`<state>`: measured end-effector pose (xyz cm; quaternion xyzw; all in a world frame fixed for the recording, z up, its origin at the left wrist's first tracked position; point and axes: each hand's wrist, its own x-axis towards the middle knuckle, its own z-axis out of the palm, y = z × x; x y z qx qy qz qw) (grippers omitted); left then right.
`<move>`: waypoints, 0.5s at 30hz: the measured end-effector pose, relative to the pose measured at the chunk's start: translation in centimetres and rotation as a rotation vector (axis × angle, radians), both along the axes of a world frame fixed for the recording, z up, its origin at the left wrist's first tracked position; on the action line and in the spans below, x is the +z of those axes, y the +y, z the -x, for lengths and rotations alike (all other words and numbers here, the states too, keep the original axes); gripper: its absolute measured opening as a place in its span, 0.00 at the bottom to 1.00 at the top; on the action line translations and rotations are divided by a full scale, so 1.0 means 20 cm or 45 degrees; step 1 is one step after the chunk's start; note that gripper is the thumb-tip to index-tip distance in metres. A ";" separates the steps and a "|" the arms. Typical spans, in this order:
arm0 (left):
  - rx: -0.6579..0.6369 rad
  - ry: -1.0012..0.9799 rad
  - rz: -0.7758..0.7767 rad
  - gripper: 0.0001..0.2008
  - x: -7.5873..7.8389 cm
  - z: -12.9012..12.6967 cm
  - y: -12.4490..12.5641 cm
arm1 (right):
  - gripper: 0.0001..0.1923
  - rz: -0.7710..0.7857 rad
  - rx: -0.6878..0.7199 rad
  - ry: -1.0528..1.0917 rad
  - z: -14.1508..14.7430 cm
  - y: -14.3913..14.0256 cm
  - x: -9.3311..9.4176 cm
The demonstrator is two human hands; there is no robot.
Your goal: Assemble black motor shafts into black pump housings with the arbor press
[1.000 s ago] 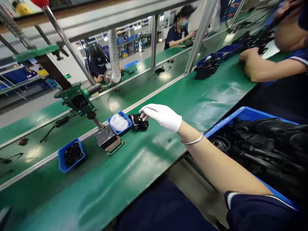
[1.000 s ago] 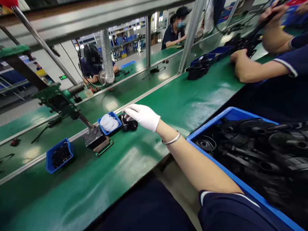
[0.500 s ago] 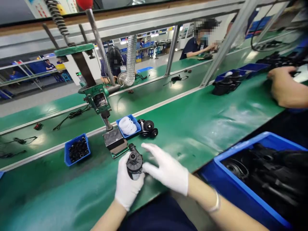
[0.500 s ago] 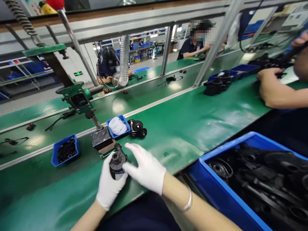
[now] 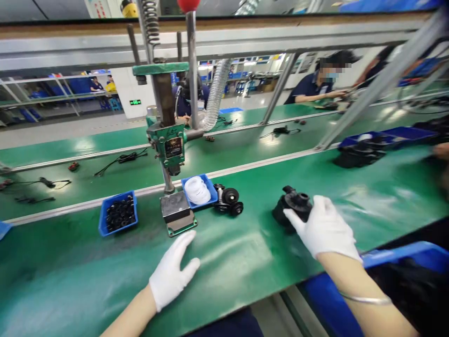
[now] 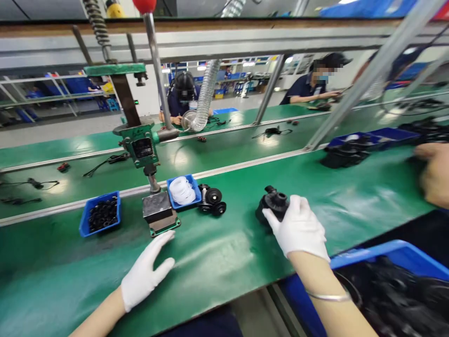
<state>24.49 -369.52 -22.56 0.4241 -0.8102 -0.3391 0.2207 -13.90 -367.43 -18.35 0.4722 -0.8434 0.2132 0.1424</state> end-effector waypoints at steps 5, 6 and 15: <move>0.156 0.090 0.295 0.22 -0.05 -0.06 -0.07 | 0.32 0.128 0.292 -0.244 -0.11 -0.16 0.06; 0.194 0.121 0.381 0.22 -0.03 -0.07 -0.09 | 0.33 0.050 0.402 -0.359 -0.18 -0.21 0.04; 0.535 0.335 0.599 0.26 0.16 -0.08 -0.46 | 0.23 -0.120 0.458 -0.434 -0.51 -0.60 -0.15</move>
